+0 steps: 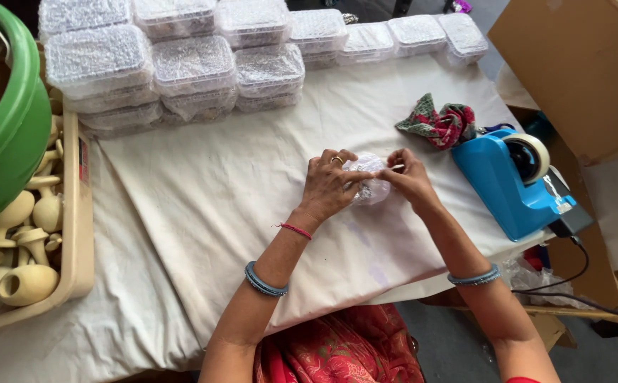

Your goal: The person wraps a small plastic container with bubble wrap on a table covered with a white cloth. They use a blue tape dispenser to secure the bubble wrap, then place the wrapped container on a stack of similar items. The person also wipes the table surface with a cloth.

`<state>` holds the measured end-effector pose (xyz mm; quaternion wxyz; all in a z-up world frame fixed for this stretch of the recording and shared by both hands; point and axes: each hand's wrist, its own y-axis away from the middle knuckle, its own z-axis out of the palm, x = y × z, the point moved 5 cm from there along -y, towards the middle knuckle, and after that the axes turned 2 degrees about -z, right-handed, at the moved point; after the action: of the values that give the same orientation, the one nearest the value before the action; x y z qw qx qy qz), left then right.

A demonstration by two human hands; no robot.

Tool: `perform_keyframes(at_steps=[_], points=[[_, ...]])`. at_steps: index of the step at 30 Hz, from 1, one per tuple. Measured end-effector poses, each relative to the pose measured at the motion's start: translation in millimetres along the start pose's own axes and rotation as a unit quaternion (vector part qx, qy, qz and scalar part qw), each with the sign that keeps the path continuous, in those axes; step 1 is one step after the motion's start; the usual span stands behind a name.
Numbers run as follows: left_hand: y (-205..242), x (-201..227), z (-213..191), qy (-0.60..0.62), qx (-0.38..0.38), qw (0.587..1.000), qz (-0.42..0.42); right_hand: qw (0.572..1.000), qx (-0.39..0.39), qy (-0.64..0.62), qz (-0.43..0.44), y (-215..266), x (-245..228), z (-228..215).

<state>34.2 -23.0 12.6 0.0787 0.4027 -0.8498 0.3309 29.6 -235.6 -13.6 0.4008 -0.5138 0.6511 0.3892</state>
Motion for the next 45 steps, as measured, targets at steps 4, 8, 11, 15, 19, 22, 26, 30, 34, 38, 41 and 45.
perform_keyframes(at_steps=[4, 8, 11, 15, 19, 22, 26, 30, 34, 38, 41, 45], points=[[0.1, 3.8, -3.6, -0.004, 0.006, 1.000, -0.001, 1.000, 0.007, -0.028, 0.005, -10.3, 2.0, 7.7], [-1.6, 2.3, -6.7, -0.003, -0.004, 1.000, -0.013, 0.997, 0.039, -0.065, 0.004, 2.3, -13.6, -13.8], [-0.6, 2.1, -5.6, 0.008, -0.003, 1.000, -0.014, 0.995, 0.065, -0.058, -0.043, 46.8, -30.8, -52.8], [0.0, 1.6, -4.4, 0.040, 0.009, 0.999, -0.012, 0.972, 0.192, 0.083, -0.106, 131.8, -64.7, -132.1], [-2.3, 5.6, -12.4, 0.084, -0.003, 0.996, -0.013, 0.943, 0.310, 0.037, -0.118, 161.3, -35.0, -231.9], [-6.3, 8.6, -18.3, 0.095, -0.005, 0.995, -0.023, 0.908, 0.354, 0.193, -0.113, 166.5, -20.4, -276.8], [-6.6, 7.5, -19.7, 0.084, -0.015, 0.995, -0.043, 0.945, 0.295, 0.132, -0.050, 141.9, 21.9, -298.2], [-5.7, 4.3, -16.0, 0.077, -0.029, 0.995, -0.054, 0.962, 0.258, 0.092, 0.006, 126.5, 29.3, -294.7], [-5.7, 4.2, -15.9, 0.076, -0.035, 0.995, -0.058, 0.966, 0.240, 0.093, 0.023, 117.4, 38.4, -298.2], [-6.1, 4.4, -15.6, 0.084, -0.036, 0.994, -0.062, 0.972, 0.223, 0.071, 0.037, 112.4, 45.0, -299.0], [-6.2, 3.7, -15.6, 0.084, -0.034, 0.994, -0.062, 0.972, 0.221, 0.063, 0.047, 112.1, 45.3, -296.2], [-5.2, 3.0, -12.8, 0.082, -0.032, 0.994, -0.061, 0.974, 0.216, 0.049, 0.041, 112.6, 50.6, -297.7]])
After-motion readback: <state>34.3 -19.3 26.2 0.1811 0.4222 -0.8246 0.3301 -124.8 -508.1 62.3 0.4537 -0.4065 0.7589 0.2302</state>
